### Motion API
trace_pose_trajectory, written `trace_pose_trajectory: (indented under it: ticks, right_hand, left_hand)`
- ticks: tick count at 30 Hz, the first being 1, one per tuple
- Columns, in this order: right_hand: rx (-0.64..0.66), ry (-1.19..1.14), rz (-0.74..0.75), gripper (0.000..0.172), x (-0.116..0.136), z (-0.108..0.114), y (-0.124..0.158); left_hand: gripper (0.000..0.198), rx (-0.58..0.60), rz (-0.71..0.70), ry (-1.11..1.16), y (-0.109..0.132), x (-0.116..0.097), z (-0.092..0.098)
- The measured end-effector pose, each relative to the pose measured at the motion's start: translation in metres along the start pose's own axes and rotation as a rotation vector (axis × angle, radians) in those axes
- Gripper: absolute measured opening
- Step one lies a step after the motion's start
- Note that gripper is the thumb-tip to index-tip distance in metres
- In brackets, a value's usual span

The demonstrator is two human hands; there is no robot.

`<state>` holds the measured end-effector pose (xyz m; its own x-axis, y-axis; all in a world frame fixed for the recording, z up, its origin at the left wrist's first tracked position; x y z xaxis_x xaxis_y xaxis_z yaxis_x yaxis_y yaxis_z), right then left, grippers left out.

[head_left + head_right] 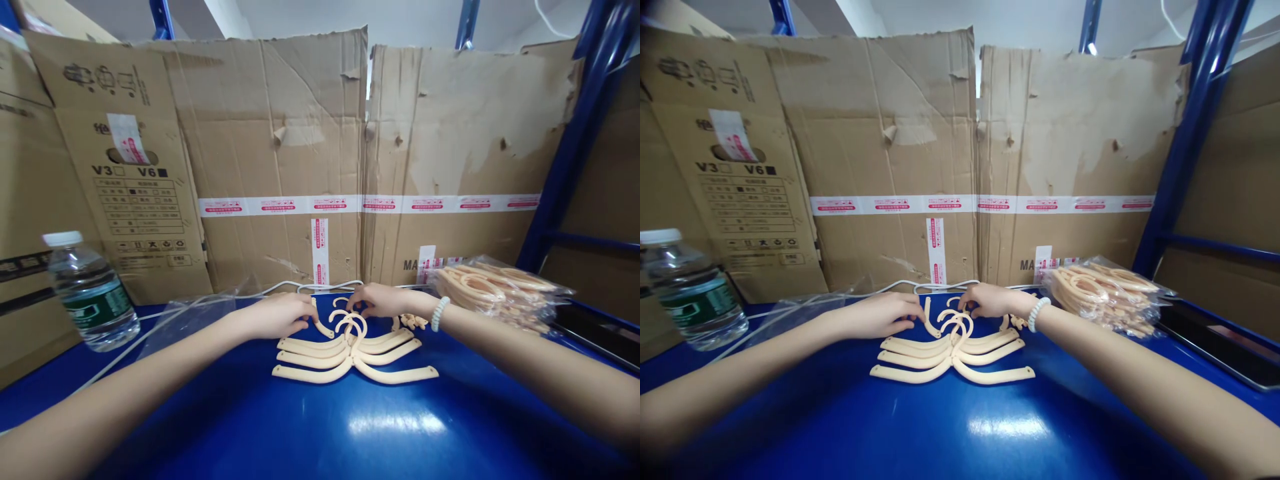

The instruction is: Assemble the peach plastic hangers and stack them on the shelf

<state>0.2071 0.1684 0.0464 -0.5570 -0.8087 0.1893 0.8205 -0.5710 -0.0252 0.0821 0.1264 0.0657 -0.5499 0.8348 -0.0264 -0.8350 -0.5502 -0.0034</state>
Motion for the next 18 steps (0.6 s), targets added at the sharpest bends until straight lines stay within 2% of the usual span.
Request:
trace_pose_trajectory:
  ticks: [8,13,18]
  right_hand:
    - [-0.127,-0.072,-0.005,0.008,-0.008,-0.009,0.002]
    - [-0.205,-0.163,0.007,0.009,-0.007,-0.005,0.007]
    - [-0.322,-0.357,-0.053,0.014,-0.016,0.0,0.016]
  left_hand:
    - [0.03,-0.014,-0.011,0.06,-0.008,0.006,-0.011]
    - [0.013,-0.038,-0.044,0.097,-0.013,0.005,-0.016]
    - [0.016,-0.058,-0.072,0.12,-0.016,0.007,-0.021]
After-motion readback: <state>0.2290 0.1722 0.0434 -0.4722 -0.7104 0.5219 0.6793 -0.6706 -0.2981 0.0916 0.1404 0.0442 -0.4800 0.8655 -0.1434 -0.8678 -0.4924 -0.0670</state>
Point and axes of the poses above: each hand's wrist, its own y-axis away from the middle knuckle, its own z-axis out of the back of the hand, x = y × z, the point moved 9 cm from there along -y, towards the middle knuckle, and after that the axes turned 4 degrees about x, right-handed, at the moved point
